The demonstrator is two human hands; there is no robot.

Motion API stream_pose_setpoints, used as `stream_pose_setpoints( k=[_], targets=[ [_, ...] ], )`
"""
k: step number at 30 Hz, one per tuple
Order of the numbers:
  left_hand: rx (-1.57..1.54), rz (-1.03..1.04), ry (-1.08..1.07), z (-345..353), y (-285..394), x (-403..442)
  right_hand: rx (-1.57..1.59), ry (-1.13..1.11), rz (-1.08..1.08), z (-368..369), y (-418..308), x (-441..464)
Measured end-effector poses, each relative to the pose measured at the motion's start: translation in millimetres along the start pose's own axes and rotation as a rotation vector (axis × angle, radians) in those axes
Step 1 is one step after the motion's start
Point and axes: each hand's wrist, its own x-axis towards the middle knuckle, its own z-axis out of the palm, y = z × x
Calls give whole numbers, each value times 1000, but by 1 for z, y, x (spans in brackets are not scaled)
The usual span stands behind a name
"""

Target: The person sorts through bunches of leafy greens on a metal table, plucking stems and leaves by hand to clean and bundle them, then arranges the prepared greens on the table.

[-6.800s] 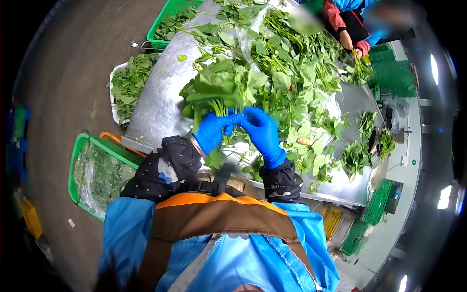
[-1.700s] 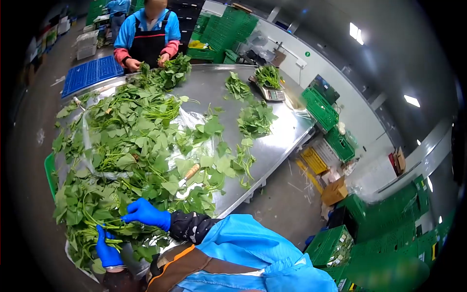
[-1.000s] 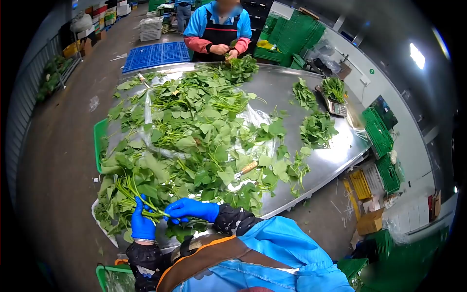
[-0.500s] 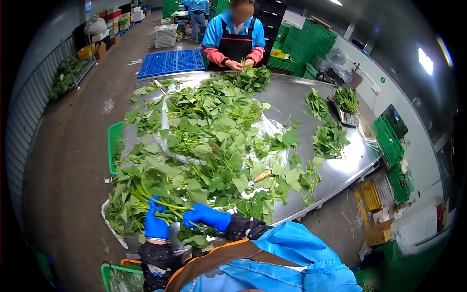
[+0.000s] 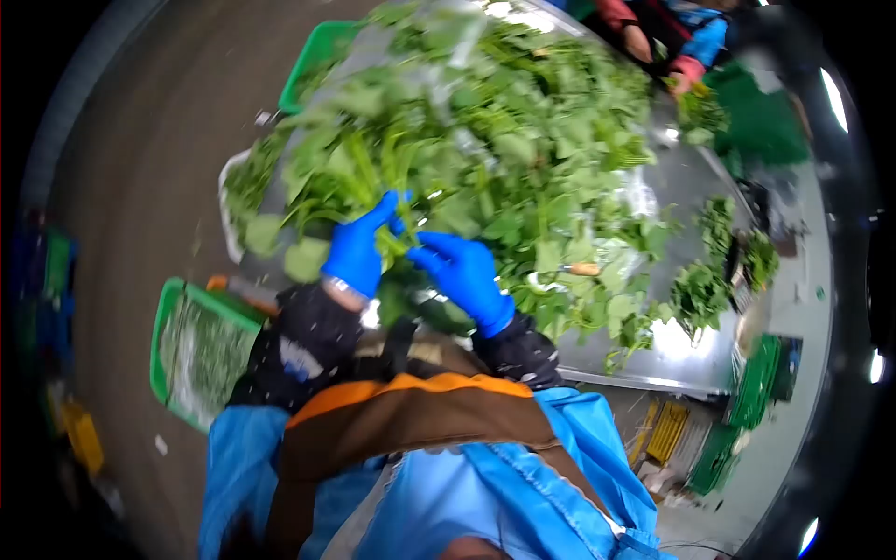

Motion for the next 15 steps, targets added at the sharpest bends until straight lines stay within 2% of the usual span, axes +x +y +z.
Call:
stream_pose_setpoints(
  k=[1,3,4,5,10,13,15],
  targets=[
    [-37,-40,33,-1,-2,2,204,1,100,4,2,-3],
    [-149,-52,-23,-6,8,-6,194,112,13,14,28,-3],
    [-130,-99,50,-13,8,-5,350,93,108,11,31,0],
    [-213,-83,27,-28,2,-1,502,79,205,8,32,2],
    [-205,-211,34,-46,-16,-2,328,4,103,14,34,-2],
    [-320,-143,68,-25,-11,-9,146,24,-92,22,37,-4],
    [-250,-65,57,-18,-11,-12,-9,53,-193,23,39,-4]
  ],
)
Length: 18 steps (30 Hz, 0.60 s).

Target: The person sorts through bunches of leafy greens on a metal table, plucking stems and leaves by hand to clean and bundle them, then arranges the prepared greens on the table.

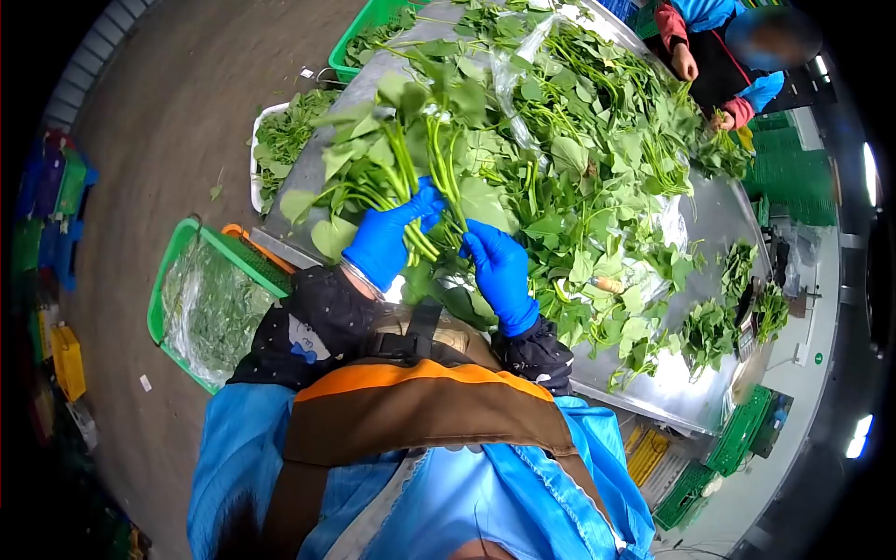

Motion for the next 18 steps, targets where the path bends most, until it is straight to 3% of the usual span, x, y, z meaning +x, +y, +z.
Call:
stream_pose_setpoints(
  k=[6,10,14,17,18],
  targets=[
    [227,1,-17,0,3,-5,-175,-21,-81,-1,-26,1],
    [332,-26,-35,-8,2,-3,-106,-211,168,-4,-46,5],
    [216,-50,8,-8,8,-2,-338,-334,222,-5,-35,2],
    [-154,110,7,-19,40,14,-517,-761,214,-4,4,-30],
    [-63,149,-39,-21,55,14,-365,-847,204,-10,13,-38]
  ],
)
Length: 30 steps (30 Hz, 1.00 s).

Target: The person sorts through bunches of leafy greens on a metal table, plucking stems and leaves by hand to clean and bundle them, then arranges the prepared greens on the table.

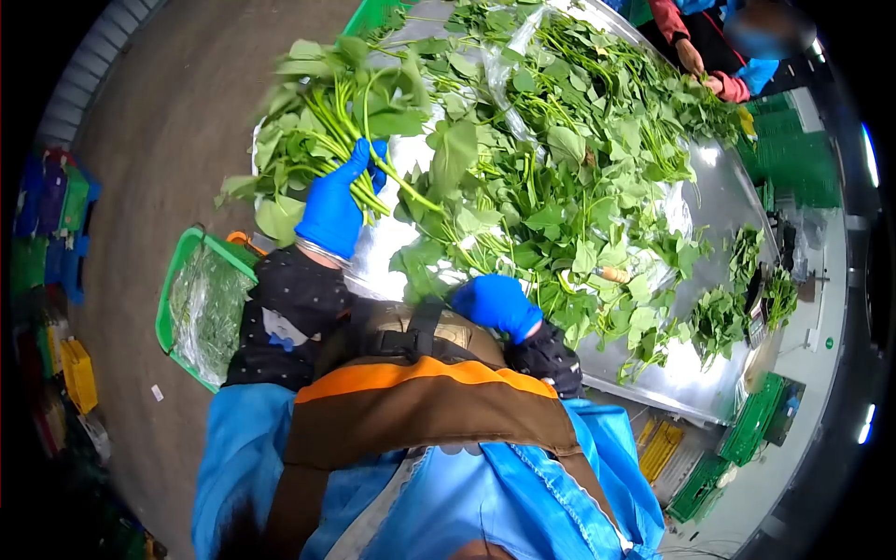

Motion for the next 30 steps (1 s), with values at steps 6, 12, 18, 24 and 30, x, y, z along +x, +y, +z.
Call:
stream_pose_setpoints(
  k=[6,12,18,24,30],
  targets=[
    [139,-116,-99,13,-11,-12,943,703,-21,-61,-17,-2],
    [293,-226,-149,21,-28,-23,1079,563,-52,-69,-42,35],
    [204,-278,-169,12,-33,-25,1404,588,-67,-70,-8,56],
    [256,-342,-175,6,-36,-21,2012,115,-156,-42,-19,47],
    [276,-316,-68,-1,-43,-17,1980,45,-124,-40,-46,40]
  ],
)
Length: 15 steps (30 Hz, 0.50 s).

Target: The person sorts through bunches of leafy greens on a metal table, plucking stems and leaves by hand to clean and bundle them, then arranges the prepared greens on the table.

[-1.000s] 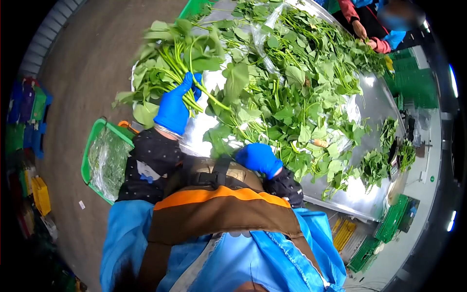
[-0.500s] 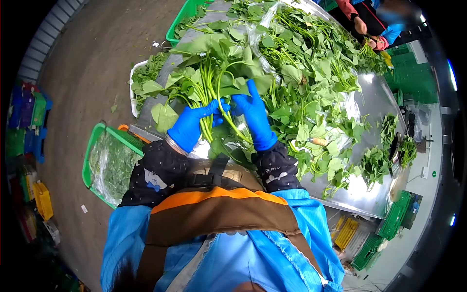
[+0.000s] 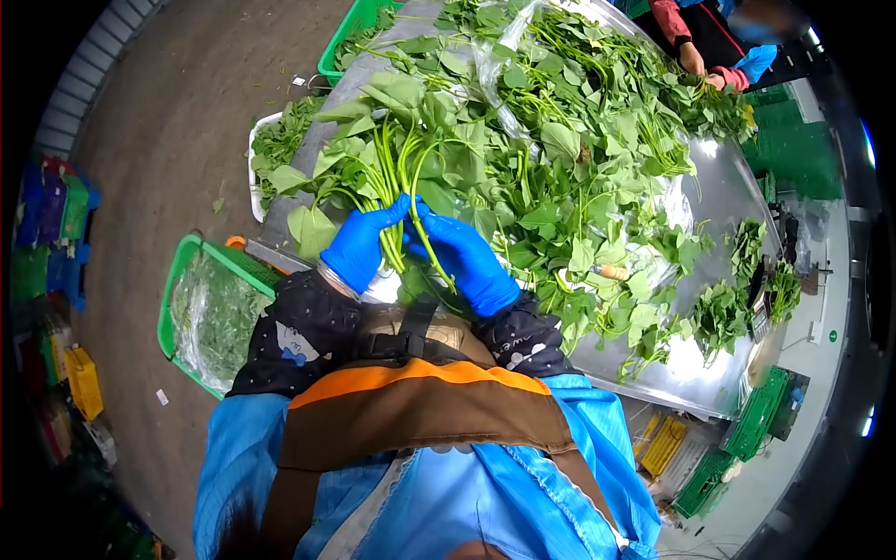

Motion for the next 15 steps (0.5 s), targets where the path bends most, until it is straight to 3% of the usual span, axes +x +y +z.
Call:
stream_pose_setpoints(
  k=[4,7,9,10,14,15],
  targets=[
    [84,158,57,-2,-3,3,10,11,-163,-7,3,1],
    [-96,224,177,-22,19,10,-289,-247,-442,-27,4,-23],
    [-170,300,221,-33,34,11,101,-336,-601,-41,-16,-35],
    [-210,346,268,-29,41,5,595,-319,-643,-45,-30,-38],
    [-140,261,133,-14,38,-3,-14,122,-482,-37,-58,-41],
    [-213,245,85,-18,28,3,-512,251,-239,-44,-52,-23]
  ],
)
